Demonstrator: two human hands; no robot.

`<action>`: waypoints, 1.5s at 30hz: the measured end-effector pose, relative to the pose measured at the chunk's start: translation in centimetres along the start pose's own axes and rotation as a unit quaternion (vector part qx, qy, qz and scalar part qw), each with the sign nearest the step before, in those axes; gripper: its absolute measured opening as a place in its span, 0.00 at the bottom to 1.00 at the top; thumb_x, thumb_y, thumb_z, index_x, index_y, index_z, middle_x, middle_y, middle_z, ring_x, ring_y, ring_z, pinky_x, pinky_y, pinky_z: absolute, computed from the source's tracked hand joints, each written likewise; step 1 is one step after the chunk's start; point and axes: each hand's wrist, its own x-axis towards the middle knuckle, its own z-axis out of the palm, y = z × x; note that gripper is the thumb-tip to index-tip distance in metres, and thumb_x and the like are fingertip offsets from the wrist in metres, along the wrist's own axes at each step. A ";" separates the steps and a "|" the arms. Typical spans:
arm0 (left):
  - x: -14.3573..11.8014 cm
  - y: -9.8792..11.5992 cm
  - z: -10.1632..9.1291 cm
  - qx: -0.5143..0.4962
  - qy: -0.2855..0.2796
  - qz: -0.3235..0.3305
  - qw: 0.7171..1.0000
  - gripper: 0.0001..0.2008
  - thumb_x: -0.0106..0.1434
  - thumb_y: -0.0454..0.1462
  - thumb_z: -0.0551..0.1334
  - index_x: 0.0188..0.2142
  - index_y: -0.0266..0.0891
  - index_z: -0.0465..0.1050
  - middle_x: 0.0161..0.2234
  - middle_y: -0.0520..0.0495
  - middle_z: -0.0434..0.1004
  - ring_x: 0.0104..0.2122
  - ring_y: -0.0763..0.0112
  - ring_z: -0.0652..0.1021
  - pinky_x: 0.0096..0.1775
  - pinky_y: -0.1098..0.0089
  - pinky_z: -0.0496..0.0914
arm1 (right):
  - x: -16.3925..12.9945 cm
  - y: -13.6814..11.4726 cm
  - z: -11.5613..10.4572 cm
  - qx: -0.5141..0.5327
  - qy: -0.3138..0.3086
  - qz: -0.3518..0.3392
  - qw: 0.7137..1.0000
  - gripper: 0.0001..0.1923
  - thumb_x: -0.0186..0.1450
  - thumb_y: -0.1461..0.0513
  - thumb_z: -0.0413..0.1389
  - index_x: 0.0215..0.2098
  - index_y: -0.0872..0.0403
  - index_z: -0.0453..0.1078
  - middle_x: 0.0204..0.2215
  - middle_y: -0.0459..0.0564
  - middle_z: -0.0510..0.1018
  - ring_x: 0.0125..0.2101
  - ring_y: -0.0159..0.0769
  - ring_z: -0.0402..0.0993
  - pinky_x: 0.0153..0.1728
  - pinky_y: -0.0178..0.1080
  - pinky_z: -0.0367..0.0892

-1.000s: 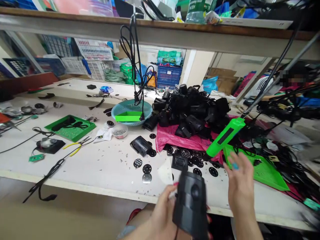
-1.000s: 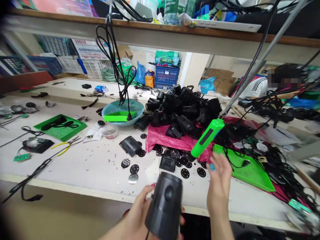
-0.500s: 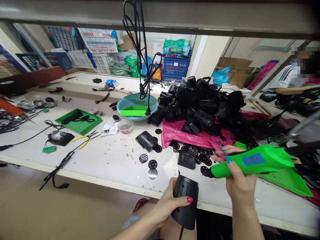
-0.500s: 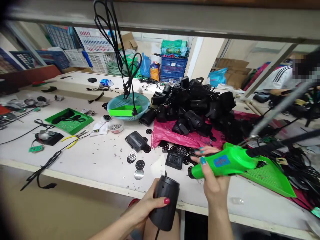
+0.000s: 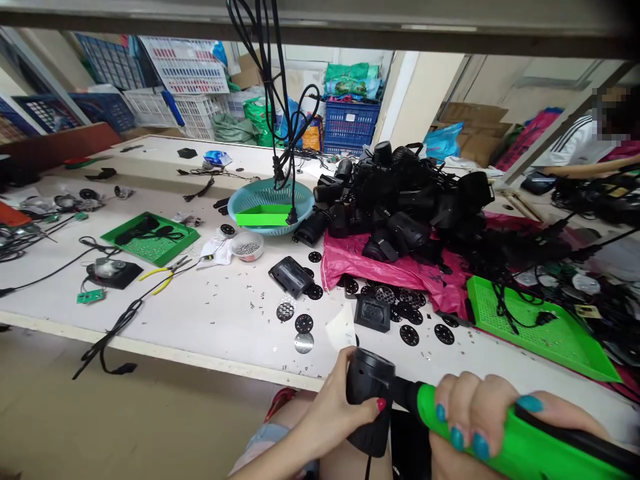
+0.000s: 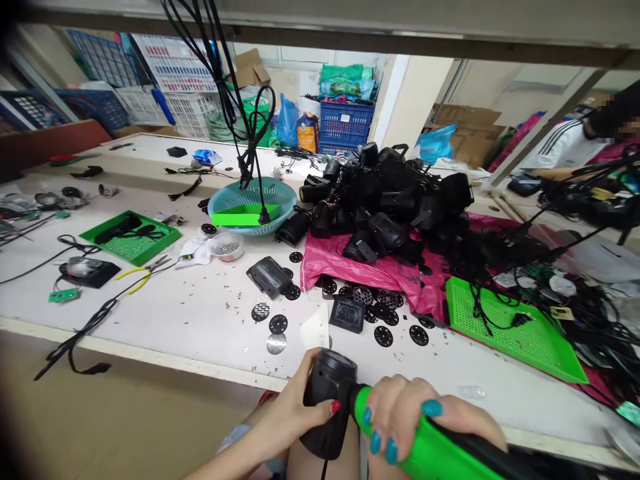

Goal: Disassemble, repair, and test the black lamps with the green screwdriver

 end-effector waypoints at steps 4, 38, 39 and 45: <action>-0.2 -0.1 0.3 -0.066 -0.022 0.017 0.997 0.35 0.51 0.39 0.75 0.56 0.42 0.64 0.48 0.46 0.76 0.49 0.58 0.74 0.52 0.63 0.65 | -0.3 -0.4 4.0 0.070 -0.011 -0.044 0.996 0.15 0.66 0.46 0.55 0.28 0.46 0.68 0.13 0.40 0.65 0.13 0.34 0.59 0.19 0.39 0.61; 0.9 -2.0 0.3 -0.211 0.094 0.013 0.973 0.25 0.63 0.56 0.62 0.48 0.40 0.76 0.47 0.44 0.79 0.50 0.56 0.74 0.56 0.61 0.65 | -0.2 -0.7 4.0 0.117 0.040 -0.053 0.991 0.15 0.65 0.45 0.56 0.39 0.45 0.72 0.16 0.40 0.67 0.16 0.33 0.60 0.22 0.39 0.61; 0.9 -2.3 0.2 -0.258 0.091 -0.012 0.962 0.27 0.62 0.57 0.62 0.48 0.38 0.76 0.46 0.43 0.80 0.47 0.56 0.76 0.54 0.60 0.67 | 0.2 -0.8 2.4 0.108 0.004 -0.039 0.993 0.14 0.64 0.46 0.56 0.33 0.46 0.73 0.15 0.41 0.67 0.15 0.34 0.60 0.20 0.39 0.62; 0.8 -3.1 -0.6 -0.421 0.048 -0.092 0.901 0.39 0.56 0.61 0.65 0.55 0.34 0.73 0.45 0.37 0.82 0.35 0.58 0.81 0.46 0.57 0.73 | 0.9 0.9 -2.9 0.060 -0.097 0.048 0.992 0.26 0.59 0.39 0.58 0.19 0.49 0.69 0.12 0.45 0.67 0.15 0.38 0.66 0.20 0.43 0.66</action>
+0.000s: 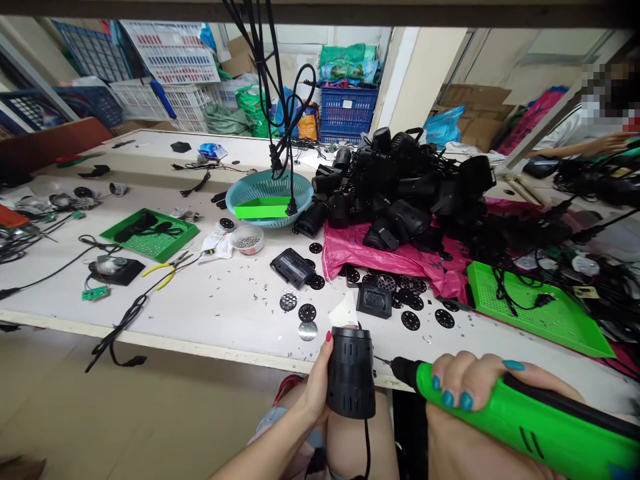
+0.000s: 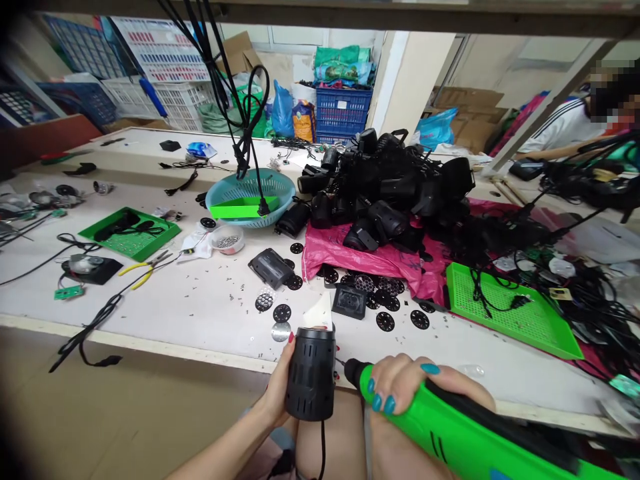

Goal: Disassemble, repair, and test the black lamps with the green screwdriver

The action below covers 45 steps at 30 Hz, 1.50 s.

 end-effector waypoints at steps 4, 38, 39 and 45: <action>-0.1 -0.2 0.2 0.049 0.034 0.049 0.997 0.34 0.57 0.59 0.66 0.52 0.36 0.76 0.43 0.40 0.82 0.39 0.58 0.80 0.48 0.61 0.71 | -0.4 2.2 0.8 0.015 0.054 -0.089 0.995 0.26 0.51 0.37 0.62 0.26 0.48 0.68 0.13 0.40 0.65 0.14 0.36 0.63 0.18 0.42 0.64; 1.3 -1.5 -1.9 -0.168 -0.245 -0.005 0.955 0.39 0.44 0.49 0.78 0.56 0.44 0.74 0.49 0.44 0.79 0.46 0.59 0.78 0.48 0.61 0.72 | 0.9 0.9 6.7 0.056 0.177 -0.151 0.971 0.26 0.58 0.38 0.56 0.42 0.47 0.71 0.17 0.40 0.64 0.16 0.33 0.58 0.21 0.38 0.58; 1.4 -1.4 -2.0 -0.168 -0.241 -0.004 0.956 0.39 0.45 0.50 0.78 0.56 0.44 0.74 0.48 0.44 0.79 0.46 0.60 0.78 0.48 0.61 0.72 | 0.7 0.7 6.0 0.055 0.166 -0.156 0.972 0.25 0.58 0.38 0.57 0.42 0.46 0.72 0.16 0.39 0.64 0.15 0.33 0.58 0.20 0.38 0.58; 2.1 -0.6 -2.1 -0.193 -0.201 0.005 0.960 0.38 0.48 0.54 0.75 0.56 0.44 0.73 0.48 0.43 0.79 0.44 0.61 0.79 0.49 0.58 0.73 | -0.6 -0.6 4.6 0.042 0.058 -0.115 0.991 0.16 0.62 0.44 0.57 0.42 0.43 0.73 0.13 0.40 0.67 0.12 0.33 0.59 0.16 0.36 0.59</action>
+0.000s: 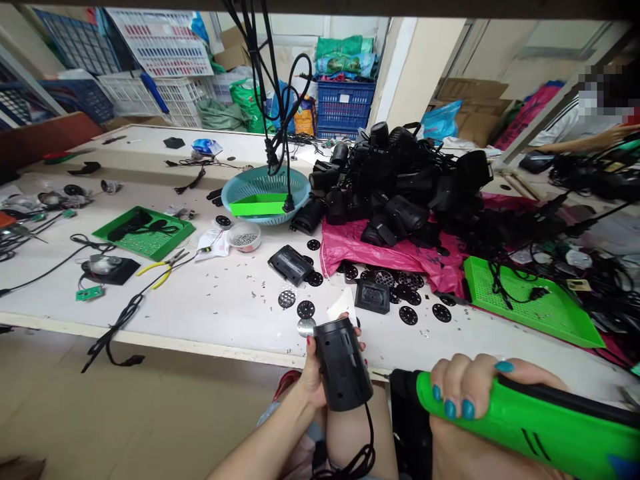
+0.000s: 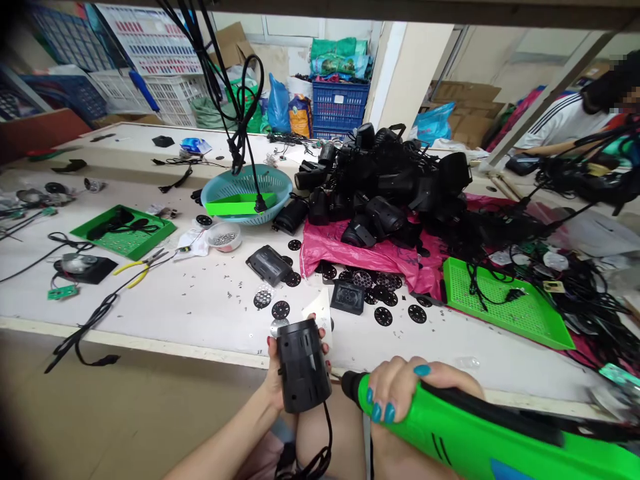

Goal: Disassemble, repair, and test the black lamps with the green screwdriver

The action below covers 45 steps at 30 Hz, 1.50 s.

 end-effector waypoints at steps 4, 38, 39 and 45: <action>0.1 -0.4 0.7 0.022 -0.027 -0.004 0.999 0.38 0.48 0.56 0.74 0.55 0.47 0.73 0.48 0.45 0.78 0.43 0.60 0.79 0.46 0.57 0.75 | -0.4 0.9 1.4 0.005 -0.045 -0.023 0.999 0.23 0.66 0.43 0.51 0.49 0.47 0.72 0.18 0.43 0.72 0.16 0.34 0.66 0.18 0.37 0.65; 0.7 -0.4 -0.2 0.055 0.005 -0.049 0.997 0.39 0.57 0.58 0.66 0.61 0.38 0.68 0.47 0.38 0.81 0.36 0.54 0.82 0.44 0.58 0.71 | -1.5 4.2 1.3 0.083 -0.040 0.131 0.987 0.24 0.53 0.38 0.62 0.24 0.47 0.66 0.06 0.35 0.54 0.07 0.32 0.51 0.13 0.36 0.55; 0.6 -0.6 -0.3 0.059 0.001 -0.047 0.997 0.39 0.58 0.58 0.66 0.61 0.37 0.67 0.46 0.37 0.81 0.37 0.55 0.82 0.45 0.59 0.70 | -1.3 4.0 1.7 0.081 -0.037 0.120 0.989 0.23 0.54 0.38 0.62 0.26 0.46 0.68 0.06 0.35 0.55 0.07 0.31 0.51 0.13 0.36 0.55; 0.7 -1.2 -0.6 0.045 -0.022 -0.066 0.997 0.39 0.58 0.61 0.62 0.59 0.37 0.70 0.44 0.38 0.82 0.36 0.56 0.82 0.40 0.61 0.71 | 0.7 0.4 2.4 0.075 -0.197 0.035 0.977 0.14 0.72 0.53 0.47 0.47 0.42 0.73 0.19 0.44 0.78 0.12 0.37 0.69 0.16 0.39 0.67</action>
